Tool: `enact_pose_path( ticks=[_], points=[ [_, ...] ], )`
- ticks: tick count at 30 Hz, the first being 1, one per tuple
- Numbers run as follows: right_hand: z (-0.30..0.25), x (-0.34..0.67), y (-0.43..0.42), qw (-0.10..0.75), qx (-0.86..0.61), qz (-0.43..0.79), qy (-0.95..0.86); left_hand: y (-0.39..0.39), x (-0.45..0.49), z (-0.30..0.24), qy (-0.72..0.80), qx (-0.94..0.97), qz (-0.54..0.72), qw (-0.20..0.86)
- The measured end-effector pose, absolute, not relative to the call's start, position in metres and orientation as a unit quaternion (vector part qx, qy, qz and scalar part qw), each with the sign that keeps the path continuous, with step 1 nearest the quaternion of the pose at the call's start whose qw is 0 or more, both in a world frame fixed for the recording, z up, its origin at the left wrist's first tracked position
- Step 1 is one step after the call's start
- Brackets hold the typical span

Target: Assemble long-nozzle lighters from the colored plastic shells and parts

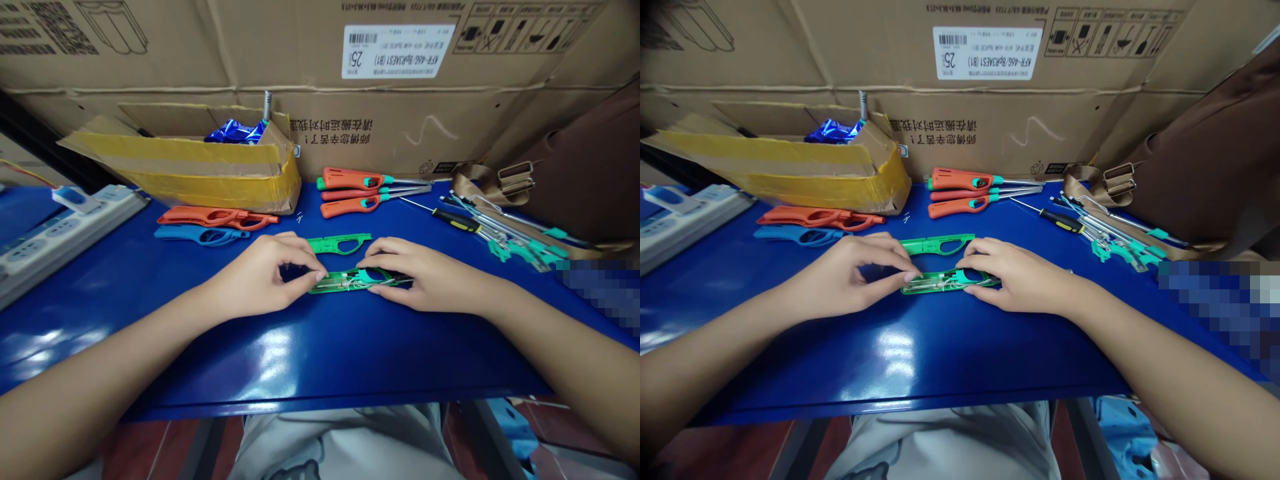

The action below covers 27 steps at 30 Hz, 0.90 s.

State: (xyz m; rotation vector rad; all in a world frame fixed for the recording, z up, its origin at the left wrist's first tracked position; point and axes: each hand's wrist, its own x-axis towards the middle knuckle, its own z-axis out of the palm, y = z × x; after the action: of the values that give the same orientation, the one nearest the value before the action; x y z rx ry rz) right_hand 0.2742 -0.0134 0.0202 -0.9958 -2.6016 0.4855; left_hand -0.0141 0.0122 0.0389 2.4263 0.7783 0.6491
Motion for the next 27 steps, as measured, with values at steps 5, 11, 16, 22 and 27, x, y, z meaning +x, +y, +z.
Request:
enact_pose_path(
  ticks=[5, 11, 16, 22, 27],
  points=[
    [0.020, 0.276, -0.012, 0.155, -0.349, 0.165, -0.909, 0.025, -0.020, 0.036, 0.322, 0.873, 0.190, 0.313],
    [0.020, 0.275, -0.011, 0.158, -0.349, 0.163, -0.909, 0.032, -0.020, 0.029, 0.362, 0.843, 0.157, 0.366],
    [0.020, 0.275, -0.011, 0.157, -0.348, 0.169, -0.909, 0.032, -0.020, 0.027, 0.355, 0.841, 0.157, 0.377],
    [0.019, 0.275, -0.011, 0.156, -0.350, 0.180, -0.906, 0.025, -0.018, 0.027, 0.334, 0.868, 0.185, 0.317],
    [0.019, 0.276, -0.011, 0.154, -0.351, 0.177, -0.906, 0.008, -0.011, 0.026, 0.298, 0.899, 0.228, 0.225]
  ],
)
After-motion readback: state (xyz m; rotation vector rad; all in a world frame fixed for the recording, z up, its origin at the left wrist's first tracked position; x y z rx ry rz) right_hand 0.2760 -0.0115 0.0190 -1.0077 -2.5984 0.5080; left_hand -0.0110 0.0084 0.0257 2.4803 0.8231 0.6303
